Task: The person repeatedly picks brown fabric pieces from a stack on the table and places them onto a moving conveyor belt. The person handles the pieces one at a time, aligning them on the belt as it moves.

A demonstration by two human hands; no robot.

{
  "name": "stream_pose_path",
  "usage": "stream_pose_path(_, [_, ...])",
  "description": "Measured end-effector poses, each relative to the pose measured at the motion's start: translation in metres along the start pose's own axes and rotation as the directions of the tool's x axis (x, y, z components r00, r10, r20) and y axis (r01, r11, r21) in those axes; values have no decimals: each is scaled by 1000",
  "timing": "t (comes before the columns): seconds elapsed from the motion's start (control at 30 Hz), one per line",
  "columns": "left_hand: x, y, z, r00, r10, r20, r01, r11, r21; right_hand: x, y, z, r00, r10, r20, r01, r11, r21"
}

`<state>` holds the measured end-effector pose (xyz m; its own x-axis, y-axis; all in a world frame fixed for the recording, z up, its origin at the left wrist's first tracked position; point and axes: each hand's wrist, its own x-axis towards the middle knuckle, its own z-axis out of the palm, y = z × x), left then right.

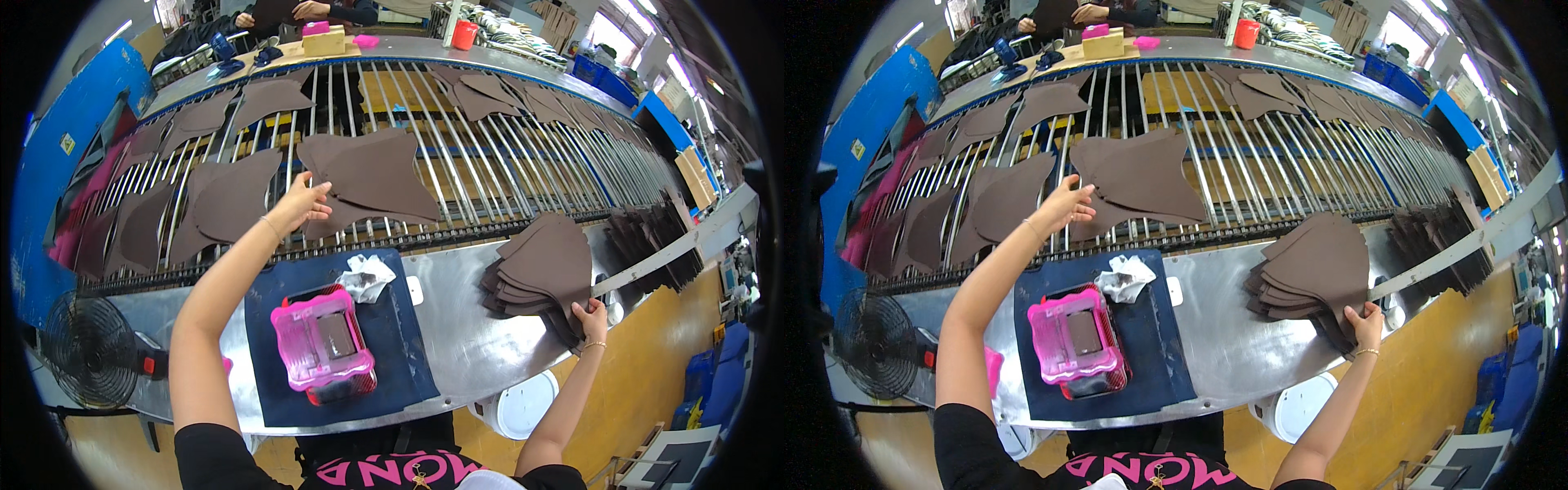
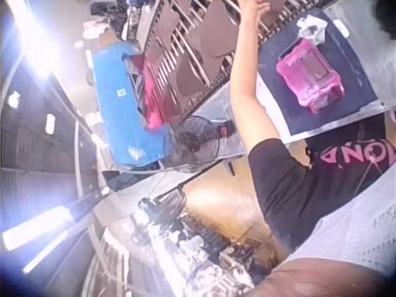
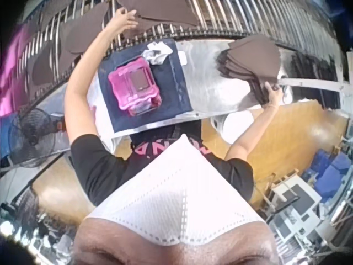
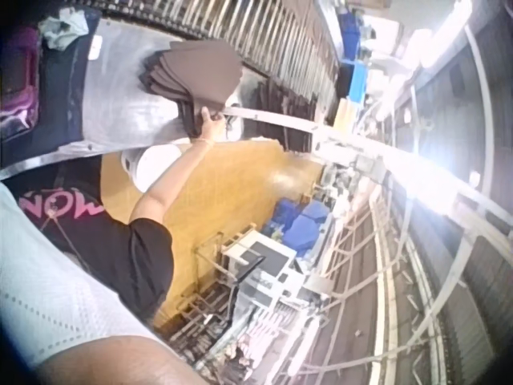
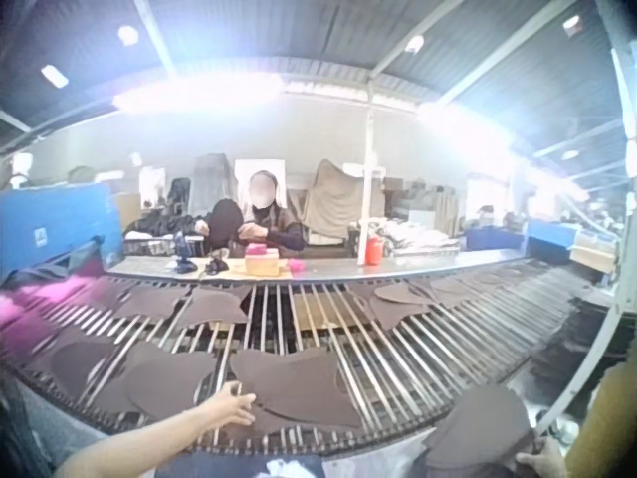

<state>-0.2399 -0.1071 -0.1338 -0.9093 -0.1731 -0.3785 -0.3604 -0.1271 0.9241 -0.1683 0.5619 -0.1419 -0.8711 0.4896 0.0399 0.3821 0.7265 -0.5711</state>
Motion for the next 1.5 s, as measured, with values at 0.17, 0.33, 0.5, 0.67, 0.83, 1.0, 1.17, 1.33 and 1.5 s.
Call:
stream_pose_path(0.17, [-74,25,-21,994,103,45,-104,994,19,12,10,-5,1000,-9,-13,9,1000,4])
stream_pose_path(0.33, [-150,35,-30,985,169,32,-171,982,82,-1,-10,-5,992,-74,-105,52,979,-199])
stream_pose_path(0.5, [-194,30,-41,973,230,21,-231,966,116,-2,-25,-7,991,-95,-98,75,978,-195])
stream_pose_path(0.67, [-228,37,-33,951,307,21,-303,925,230,12,-1,-38,958,-155,242,185,977,-105])
stream_pose_path(0.83, [-238,46,-24,940,328,93,-341,887,311,-36,-60,-56,932,-361,4,360,928,-92])
stream_pose_path(1.0, [-235,49,9,884,444,145,-467,835,291,-125,-189,-70,896,-442,-33,375,715,591])
stream_pose_path(1.17, [-248,56,35,839,529,128,-544,800,255,-183,-256,-36,725,-684,80,275,394,877])
stream_pose_path(1.33, [-297,84,-12,830,557,15,-524,771,362,-214,-296,18,428,-903,38,376,216,901])
stream_pose_path(1.5, [-357,87,-71,662,720,-208,-486,624,612,-239,-316,66,312,-942,122,465,263,845])
